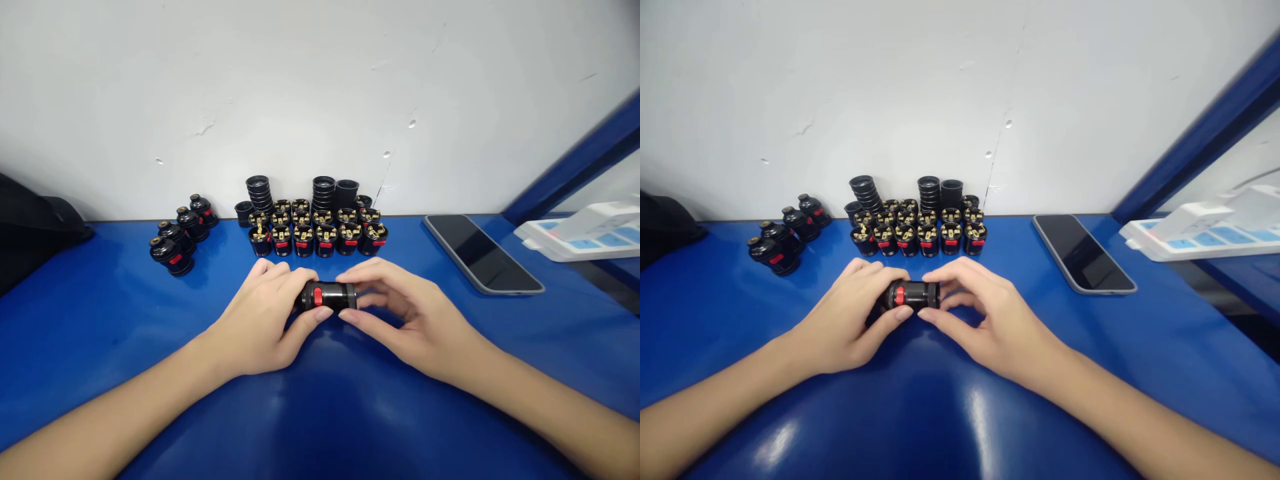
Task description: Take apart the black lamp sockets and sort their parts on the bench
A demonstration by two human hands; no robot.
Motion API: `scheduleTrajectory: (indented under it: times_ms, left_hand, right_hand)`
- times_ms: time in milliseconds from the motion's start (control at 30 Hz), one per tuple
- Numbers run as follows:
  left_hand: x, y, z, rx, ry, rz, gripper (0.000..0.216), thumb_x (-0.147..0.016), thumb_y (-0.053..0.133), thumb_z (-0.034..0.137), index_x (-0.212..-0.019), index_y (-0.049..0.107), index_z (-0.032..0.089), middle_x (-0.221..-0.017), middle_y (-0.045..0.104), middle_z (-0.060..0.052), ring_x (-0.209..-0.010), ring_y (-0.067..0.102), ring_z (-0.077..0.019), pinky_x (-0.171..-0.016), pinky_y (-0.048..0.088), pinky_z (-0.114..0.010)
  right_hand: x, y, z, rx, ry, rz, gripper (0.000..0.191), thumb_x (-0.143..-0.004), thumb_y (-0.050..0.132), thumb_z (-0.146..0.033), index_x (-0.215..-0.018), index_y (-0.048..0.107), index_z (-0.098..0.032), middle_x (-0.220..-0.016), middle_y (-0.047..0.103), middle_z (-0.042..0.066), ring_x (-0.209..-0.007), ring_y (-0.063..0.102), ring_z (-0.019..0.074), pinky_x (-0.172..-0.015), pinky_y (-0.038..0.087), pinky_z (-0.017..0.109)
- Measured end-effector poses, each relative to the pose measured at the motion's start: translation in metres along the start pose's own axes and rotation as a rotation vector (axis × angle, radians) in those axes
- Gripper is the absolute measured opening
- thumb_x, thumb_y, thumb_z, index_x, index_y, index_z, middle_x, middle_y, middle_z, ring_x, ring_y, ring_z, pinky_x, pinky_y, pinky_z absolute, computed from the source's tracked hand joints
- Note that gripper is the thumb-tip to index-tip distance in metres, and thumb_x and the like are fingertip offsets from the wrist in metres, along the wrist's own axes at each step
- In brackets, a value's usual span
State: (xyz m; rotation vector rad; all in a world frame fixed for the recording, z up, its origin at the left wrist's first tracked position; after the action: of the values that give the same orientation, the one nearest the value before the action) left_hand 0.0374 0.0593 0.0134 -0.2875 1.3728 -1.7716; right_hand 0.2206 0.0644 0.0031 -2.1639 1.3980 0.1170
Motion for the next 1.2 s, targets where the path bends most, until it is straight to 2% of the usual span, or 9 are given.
scheduleTrajectory:
  times_ms: [133, 233, 333, 467, 567, 733, 900, 1033, 1200]
  left_hand:
    - [-0.001, 0.001, -0.004, 0.051, -0.056, -0.017, 0.026, -0.109, 0.048, 0.042, -0.108, 0.061, 0.019, -0.086, 0.066, -0.002, -0.075, 0.054, -0.0213, -0.079, 0.034, -0.042]
    - [-0.001, -0.001, 0.0, 0.035, 0.004, 0.024, 0.022, -0.107, 0.055, 0.038, -0.117, 0.058, 0.018, -0.1, 0.069, -0.004, -0.085, 0.057, -0.0221, -0.083, 0.036, -0.041]
    - [-0.001, -0.002, 0.0, 0.024, 0.006, 0.031, 0.022, -0.107, 0.056, 0.038, -0.117, 0.058, 0.018, -0.099, 0.067, -0.003, -0.084, 0.056, -0.0219, -0.082, 0.035, -0.041]
    - [-0.002, -0.001, -0.003, 0.069, -0.06, -0.007, 0.027, -0.109, 0.049, 0.042, -0.1, 0.06, 0.019, -0.081, 0.063, 0.0, -0.073, 0.052, -0.0199, -0.079, 0.033, -0.041]
    - [-0.001, -0.003, -0.002, 0.065, -0.021, 0.03, 0.022, -0.108, 0.052, 0.04, -0.106, 0.059, 0.019, -0.088, 0.066, -0.001, -0.078, 0.054, -0.0206, -0.08, 0.035, -0.041]
    - [0.0, -0.005, 0.001, 0.03, 0.032, 0.06, 0.021, -0.106, 0.058, 0.037, -0.118, 0.057, 0.019, -0.103, 0.069, -0.004, -0.088, 0.057, -0.022, -0.083, 0.036, -0.041]
    - [-0.001, -0.003, -0.002, 0.115, -0.058, 0.026, 0.027, -0.11, 0.049, 0.04, -0.097, 0.061, 0.02, -0.081, 0.064, 0.001, -0.074, 0.053, -0.0191, -0.077, 0.033, -0.04]
    - [0.001, -0.006, -0.001, 0.096, -0.003, 0.09, 0.019, -0.106, 0.058, 0.038, -0.112, 0.059, 0.019, -0.093, 0.066, -0.001, -0.082, 0.056, -0.02, -0.08, 0.036, -0.039]
    - [0.002, -0.006, -0.003, 0.055, 0.027, 0.123, 0.029, -0.103, 0.063, 0.033, -0.127, 0.052, 0.021, -0.109, 0.067, -0.004, -0.091, 0.058, -0.0207, -0.084, 0.039, -0.038]
  right_hand:
    - [0.003, 0.0, -0.006, 0.076, -0.11, 0.012, 0.032, -0.097, 0.074, -0.023, -0.127, 0.066, -0.029, -0.136, 0.065, 0.009, -0.126, 0.068, 0.0242, -0.102, 0.066, 0.039]
    - [0.003, 0.001, 0.001, 0.024, 0.034, -0.013, 0.041, -0.097, 0.077, -0.033, -0.133, 0.059, -0.026, -0.122, 0.072, 0.008, -0.108, 0.076, 0.0216, -0.091, 0.069, 0.034]
    - [0.003, 0.001, 0.006, -0.047, 0.094, -0.038, 0.027, -0.102, 0.07, -0.035, -0.125, 0.061, -0.024, -0.1, 0.075, 0.003, -0.084, 0.078, 0.0166, -0.081, 0.07, 0.03]
    - [0.003, -0.002, -0.004, 0.036, -0.099, 0.009, 0.025, -0.1, 0.072, -0.023, -0.123, 0.065, -0.026, -0.128, 0.067, 0.007, -0.115, 0.073, 0.0197, -0.1, 0.066, 0.035]
    - [0.004, -0.001, -0.008, 0.097, -0.123, 0.009, 0.04, -0.097, 0.077, -0.025, -0.133, 0.059, -0.028, -0.137, 0.064, 0.008, -0.128, 0.068, 0.0231, -0.107, 0.064, 0.038]
    - [0.002, 0.0, 0.002, 0.046, 0.039, -0.032, 0.028, -0.102, 0.071, -0.034, -0.126, 0.06, -0.025, -0.106, 0.075, 0.004, -0.088, 0.079, 0.0176, -0.083, 0.071, 0.031]
    - [0.002, -0.004, -0.009, 0.136, -0.195, 0.022, 0.027, -0.099, 0.071, -0.018, -0.124, 0.067, -0.029, -0.129, 0.067, 0.008, -0.12, 0.07, 0.023, -0.102, 0.066, 0.041]
    - [0.002, -0.005, -0.01, 0.141, -0.207, 0.033, 0.046, -0.094, 0.079, -0.019, -0.135, 0.061, -0.031, -0.138, 0.064, 0.007, -0.13, 0.066, 0.0237, -0.109, 0.061, 0.041]
    - [0.0, 0.0, 0.006, -0.028, 0.037, -0.034, 0.035, -0.1, 0.073, -0.031, -0.132, 0.059, -0.026, -0.116, 0.073, 0.005, -0.092, 0.078, 0.0159, -0.089, 0.07, 0.031]
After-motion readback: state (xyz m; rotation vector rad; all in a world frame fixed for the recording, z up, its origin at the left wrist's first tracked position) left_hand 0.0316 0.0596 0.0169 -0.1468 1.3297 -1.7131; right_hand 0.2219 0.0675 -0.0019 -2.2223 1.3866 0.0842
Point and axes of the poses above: each hand's wrist, its own x-axis away from the middle knuckle, its own y-axis out of the palm, z = x × y, the point moved 6 cm from there along -x, towards the middle knuckle
